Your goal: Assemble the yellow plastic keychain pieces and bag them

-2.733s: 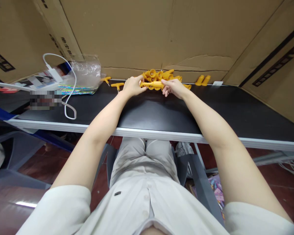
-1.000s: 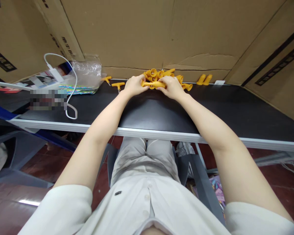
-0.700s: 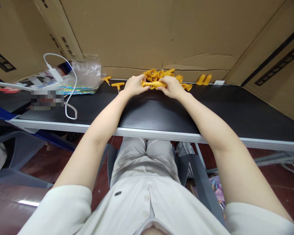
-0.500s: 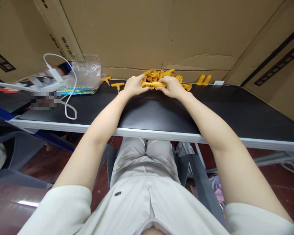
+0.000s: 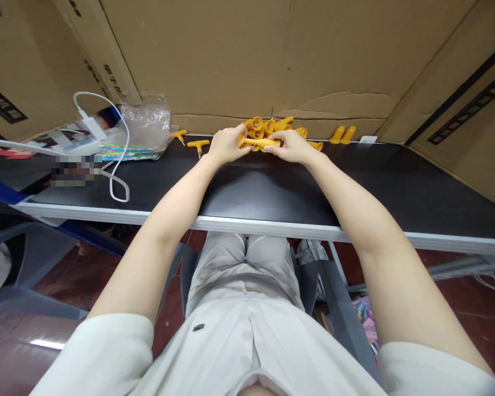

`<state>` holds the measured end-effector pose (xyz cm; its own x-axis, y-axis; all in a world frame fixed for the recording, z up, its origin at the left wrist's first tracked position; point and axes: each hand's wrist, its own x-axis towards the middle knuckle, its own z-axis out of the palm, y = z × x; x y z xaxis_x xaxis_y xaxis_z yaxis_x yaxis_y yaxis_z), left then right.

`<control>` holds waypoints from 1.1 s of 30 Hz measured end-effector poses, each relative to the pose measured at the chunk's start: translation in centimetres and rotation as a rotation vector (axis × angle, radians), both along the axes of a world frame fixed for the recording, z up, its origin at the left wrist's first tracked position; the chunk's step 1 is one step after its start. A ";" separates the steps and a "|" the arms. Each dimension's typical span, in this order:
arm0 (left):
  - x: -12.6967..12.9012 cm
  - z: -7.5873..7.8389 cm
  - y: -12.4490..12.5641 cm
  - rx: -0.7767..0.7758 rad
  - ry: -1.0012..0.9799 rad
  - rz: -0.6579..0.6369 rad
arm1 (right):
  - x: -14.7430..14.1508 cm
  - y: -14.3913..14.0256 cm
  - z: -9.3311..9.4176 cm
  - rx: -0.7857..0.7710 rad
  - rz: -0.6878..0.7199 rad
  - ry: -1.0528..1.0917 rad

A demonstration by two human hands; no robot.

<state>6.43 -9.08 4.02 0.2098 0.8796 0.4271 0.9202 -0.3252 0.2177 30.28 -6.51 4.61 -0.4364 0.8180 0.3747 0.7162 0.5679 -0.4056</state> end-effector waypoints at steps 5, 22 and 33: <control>-0.1 -0.2 0.4 0.040 0.011 -0.023 | 0.1 0.1 0.1 -0.096 -0.019 0.105; -0.1 0.1 0.5 -0.007 -0.042 -0.012 | 0.2 0.9 -0.5 -0.191 0.027 0.378; -3.3 -0.3 1.7 -0.036 -0.194 0.195 | 3.4 4.8 0.0 0.031 -0.161 0.633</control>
